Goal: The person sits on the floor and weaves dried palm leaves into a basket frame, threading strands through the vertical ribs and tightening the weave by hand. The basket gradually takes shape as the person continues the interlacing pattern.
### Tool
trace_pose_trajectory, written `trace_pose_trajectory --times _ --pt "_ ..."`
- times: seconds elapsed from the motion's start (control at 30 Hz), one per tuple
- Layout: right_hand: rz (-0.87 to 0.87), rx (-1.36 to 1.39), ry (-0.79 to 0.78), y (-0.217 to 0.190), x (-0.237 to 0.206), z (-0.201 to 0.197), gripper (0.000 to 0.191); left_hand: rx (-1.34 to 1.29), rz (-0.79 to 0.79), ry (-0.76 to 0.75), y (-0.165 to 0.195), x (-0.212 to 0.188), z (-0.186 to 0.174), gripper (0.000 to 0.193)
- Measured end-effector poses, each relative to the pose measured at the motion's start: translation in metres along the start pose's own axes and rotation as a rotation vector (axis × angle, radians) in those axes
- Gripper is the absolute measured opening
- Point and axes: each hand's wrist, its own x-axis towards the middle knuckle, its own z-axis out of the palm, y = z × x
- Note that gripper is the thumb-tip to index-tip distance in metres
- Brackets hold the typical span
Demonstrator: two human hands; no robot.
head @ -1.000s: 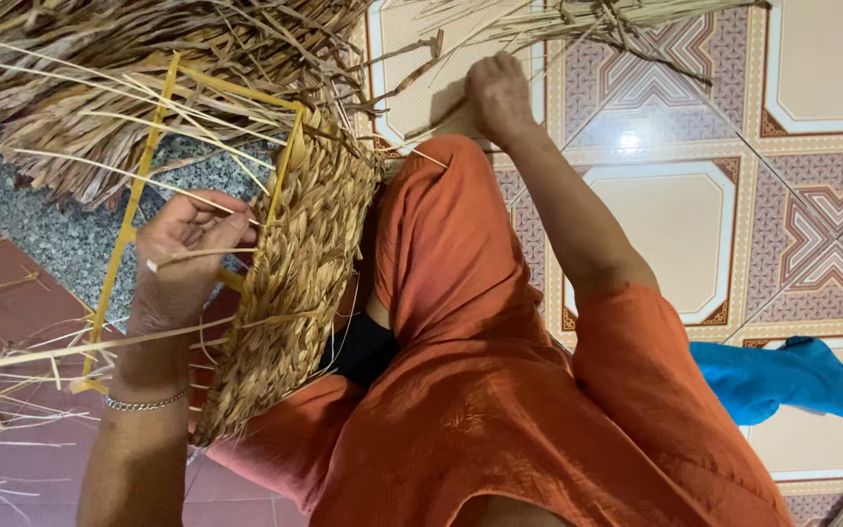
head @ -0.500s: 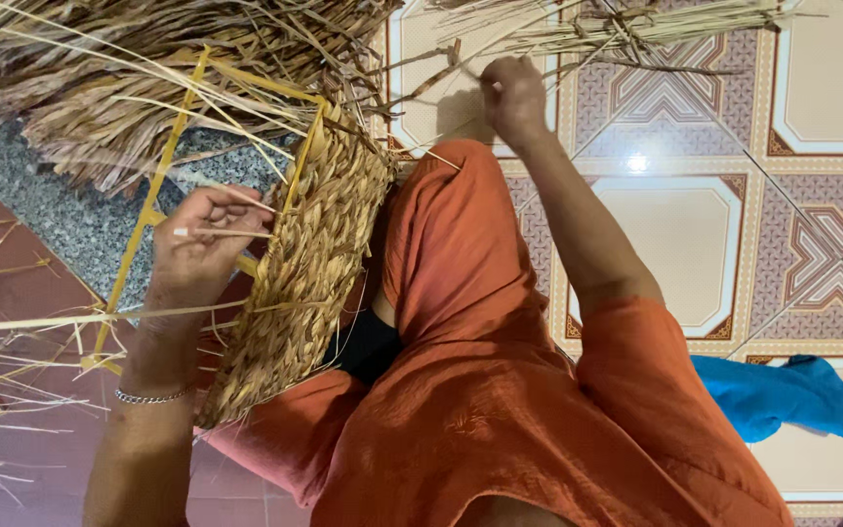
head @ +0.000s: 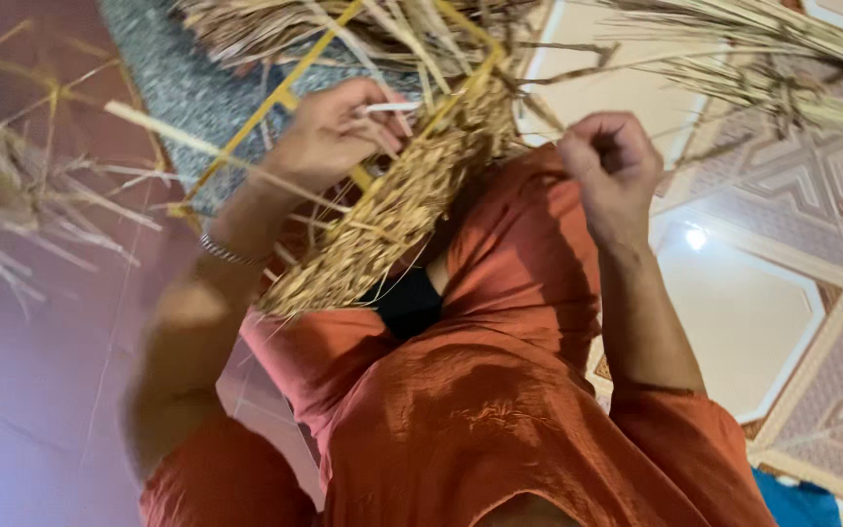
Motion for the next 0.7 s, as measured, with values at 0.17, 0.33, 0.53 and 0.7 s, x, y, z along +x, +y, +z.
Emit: trace_pose_trajectory --times 0.17,0.33,0.53,0.7 --pt "-0.067 -0.256 -0.141 0.006 -0.01 0.047 0.016 -0.073 -0.131 0.011 0.001 -0.002 0.0 0.011" --pt "0.103 0.08 -0.225 0.022 -0.004 0.073 0.011 -0.062 -0.323 -0.018 0.005 0.003 0.0 0.006" --pt "0.15 0.26 -0.205 0.039 0.0 0.094 0.011 0.034 -0.278 -0.068 0.001 0.007 -0.004 0.005" --pt "0.228 0.294 -0.185 0.038 0.002 0.101 0.011 0.019 -0.186 -0.093 -0.007 0.006 -0.007 0.009"
